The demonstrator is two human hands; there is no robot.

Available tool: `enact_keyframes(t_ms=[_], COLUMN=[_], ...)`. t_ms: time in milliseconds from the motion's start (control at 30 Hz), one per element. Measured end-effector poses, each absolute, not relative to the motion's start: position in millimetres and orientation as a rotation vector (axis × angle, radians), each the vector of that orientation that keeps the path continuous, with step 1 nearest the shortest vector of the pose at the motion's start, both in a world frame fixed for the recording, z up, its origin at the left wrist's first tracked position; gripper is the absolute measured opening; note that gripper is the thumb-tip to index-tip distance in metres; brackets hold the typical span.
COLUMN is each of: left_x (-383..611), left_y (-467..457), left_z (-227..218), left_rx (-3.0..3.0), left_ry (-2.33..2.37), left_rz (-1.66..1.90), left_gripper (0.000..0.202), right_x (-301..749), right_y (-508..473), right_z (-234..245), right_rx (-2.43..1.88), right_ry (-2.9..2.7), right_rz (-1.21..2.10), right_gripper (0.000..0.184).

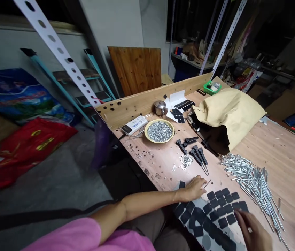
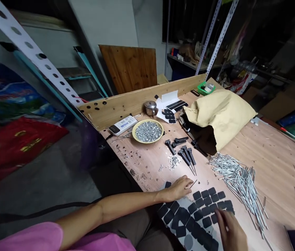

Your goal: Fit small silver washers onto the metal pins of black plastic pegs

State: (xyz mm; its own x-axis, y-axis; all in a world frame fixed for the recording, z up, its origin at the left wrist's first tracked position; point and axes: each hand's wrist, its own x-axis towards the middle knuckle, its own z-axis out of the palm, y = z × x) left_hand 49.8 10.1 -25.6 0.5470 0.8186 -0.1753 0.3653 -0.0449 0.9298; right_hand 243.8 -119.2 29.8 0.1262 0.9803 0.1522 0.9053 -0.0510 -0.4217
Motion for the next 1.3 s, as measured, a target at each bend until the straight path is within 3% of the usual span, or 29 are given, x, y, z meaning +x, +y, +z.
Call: enact_keyframes(t_ms=[100, 300, 733, 833, 1000, 1100, 1167, 1300], left_x=[37, 15, 3, -1, -15, -35, -49, -70], left_y=[16, 37, 23, 17, 13, 11, 10, 8], left_z=[-26, -21, 19, 30, 29, 16, 5, -8], left_rx=[1.684, 1.790, 2.123, 2.369, 2.678, 2.694, 2.530, 1.826], left_ry=[1.028, 1.045, 0.940, 0.825, 0.610, 0.597, 0.738, 1.060], left_rz=[0.548, 0.765, 0.915, 0.992, 1.082, 0.948, 0.896, 0.829], left_gripper=[0.031, 0.022, 0.030, 0.037, 0.027, 0.023, 0.020, 0.017], right_x=[214, 174, 176, 180, 165, 153, 147, 134], right_y=[-31, 52, 29, 8, -40, -43, -31, 1], right_z=[22, -5, 10, 29, 50, 44, 32, -2], right_rx=[-2.056, -2.326, -2.407, -2.328, -1.961, -1.842, -1.828, -1.777], right_ry=[-1.896, -1.939, -1.976, -1.850, -1.539, -1.432, -1.424, -1.703], right_rz=[0.106, -0.062, -0.252, -0.035, 0.992, 1.342, 1.290, 0.743], right_gripper=[0.050, 0.032, 0.028, 0.028, 0.045, 0.049, 0.053, 0.048])
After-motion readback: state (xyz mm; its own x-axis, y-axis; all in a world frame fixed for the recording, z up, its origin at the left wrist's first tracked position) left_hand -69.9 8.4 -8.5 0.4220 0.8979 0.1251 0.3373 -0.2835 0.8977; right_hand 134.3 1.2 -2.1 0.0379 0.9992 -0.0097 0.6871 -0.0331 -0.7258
